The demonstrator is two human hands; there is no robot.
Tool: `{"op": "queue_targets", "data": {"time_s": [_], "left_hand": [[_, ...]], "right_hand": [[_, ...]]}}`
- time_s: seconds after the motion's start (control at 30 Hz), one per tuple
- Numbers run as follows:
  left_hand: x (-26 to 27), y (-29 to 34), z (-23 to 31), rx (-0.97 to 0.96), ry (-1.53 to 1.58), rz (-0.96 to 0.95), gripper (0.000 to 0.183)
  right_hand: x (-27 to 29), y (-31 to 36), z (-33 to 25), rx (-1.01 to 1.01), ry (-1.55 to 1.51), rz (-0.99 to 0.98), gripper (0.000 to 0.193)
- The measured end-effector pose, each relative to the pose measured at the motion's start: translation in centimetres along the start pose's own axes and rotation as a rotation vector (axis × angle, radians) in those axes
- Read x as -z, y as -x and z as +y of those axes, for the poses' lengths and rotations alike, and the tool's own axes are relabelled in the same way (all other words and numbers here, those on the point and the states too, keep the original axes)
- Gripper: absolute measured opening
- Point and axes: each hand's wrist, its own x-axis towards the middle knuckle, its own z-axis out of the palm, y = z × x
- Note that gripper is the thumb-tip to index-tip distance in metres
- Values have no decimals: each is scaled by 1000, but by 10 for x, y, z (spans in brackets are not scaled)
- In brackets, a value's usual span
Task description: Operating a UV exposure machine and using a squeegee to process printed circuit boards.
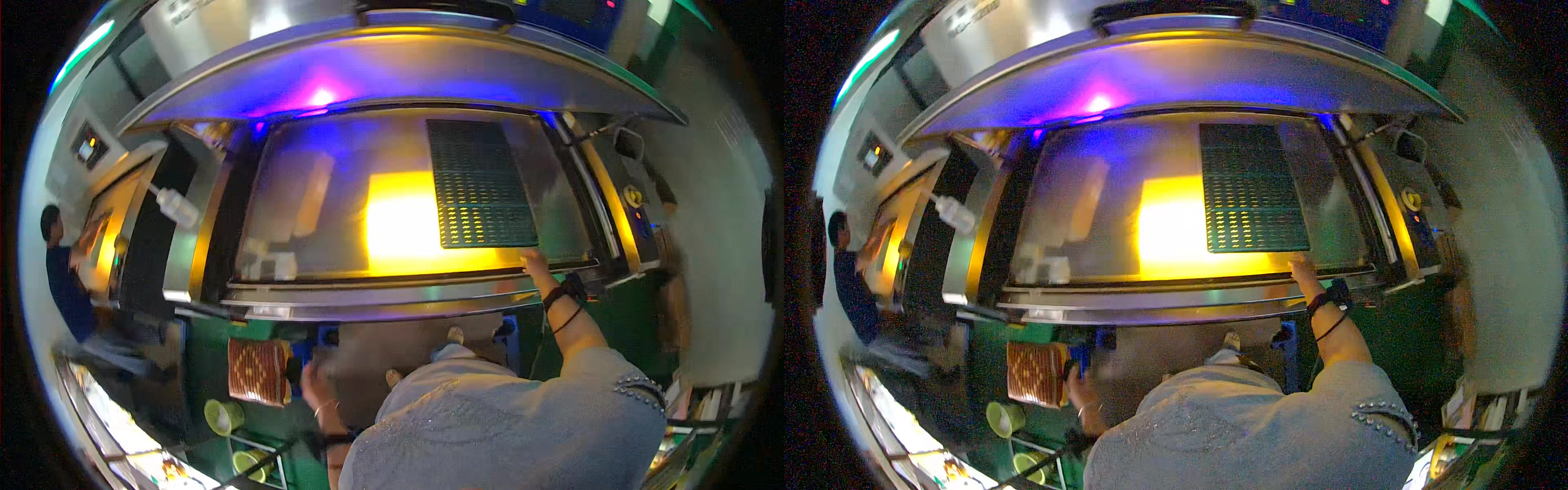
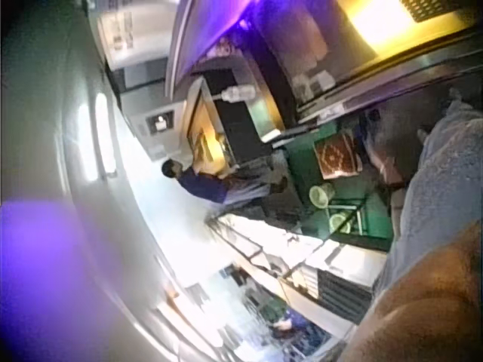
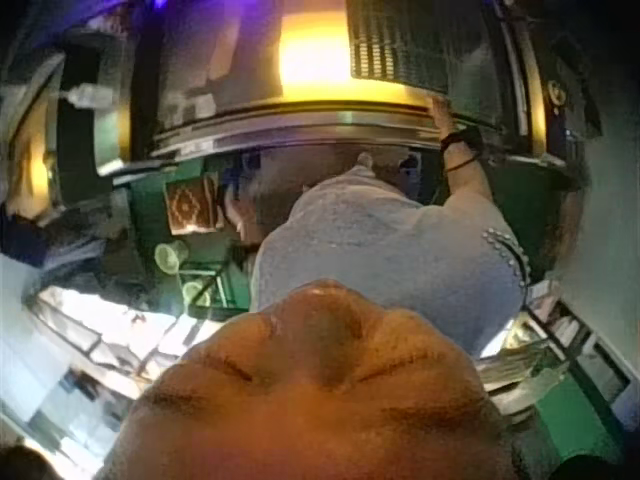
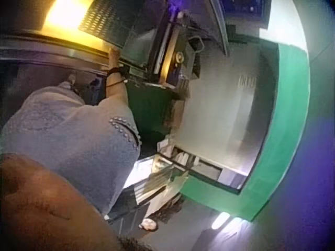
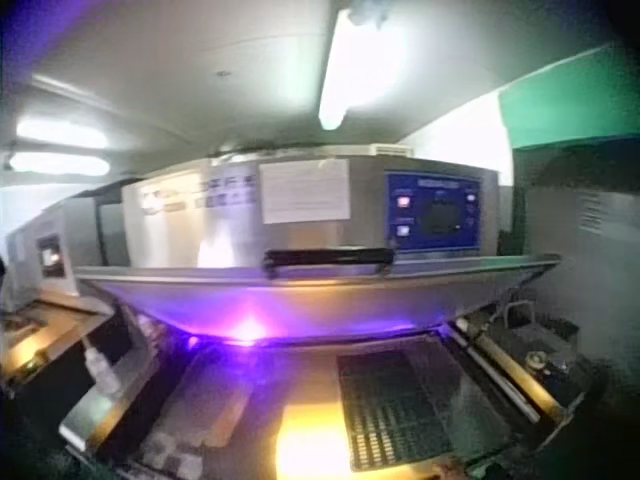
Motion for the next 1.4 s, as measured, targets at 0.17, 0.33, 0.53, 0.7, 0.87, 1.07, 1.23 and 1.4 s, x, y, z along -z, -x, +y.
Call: {"op": "queue_targets", "data": {"time_s": [0.17, 0.33, 0.53, 0.7, 0.87, 1.07, 1.23, 1.4], "left_hand": [[-244, 12, 85, 10, -95, -887, 41], [-386, -4, 63, 558, -44, -870, 42], [-429, -5, 40, 505, -340, -858, 25], [-413, -20, 56, 417, -383, -1051, 31], [-406, 61, 96, 389, -631, -1500, 27], [-378, 78, 119, 696, -806, -1980, 32], [-379, 21, 99, -462, -1019, -2117, 43], [-406, 32, 82, -1321, -730, -1972, 66]], "right_hand": [[67, -24, -5, 108, 183, 6, 20], [68, -67, 7, 232, 501, -54, 29], [50, -46, -13, 239, -180, 57, 20], [49, 10, -52, -38, -891, 52, 23], [30, 97, -34, -323, -1553, -591, 49], [41, 162, -121, 72, -1060, 42, 38], [73, 271, -67, -183, -1483, 200, 37], [48, 495, -33, -192, -1655, 906, 34]]}}
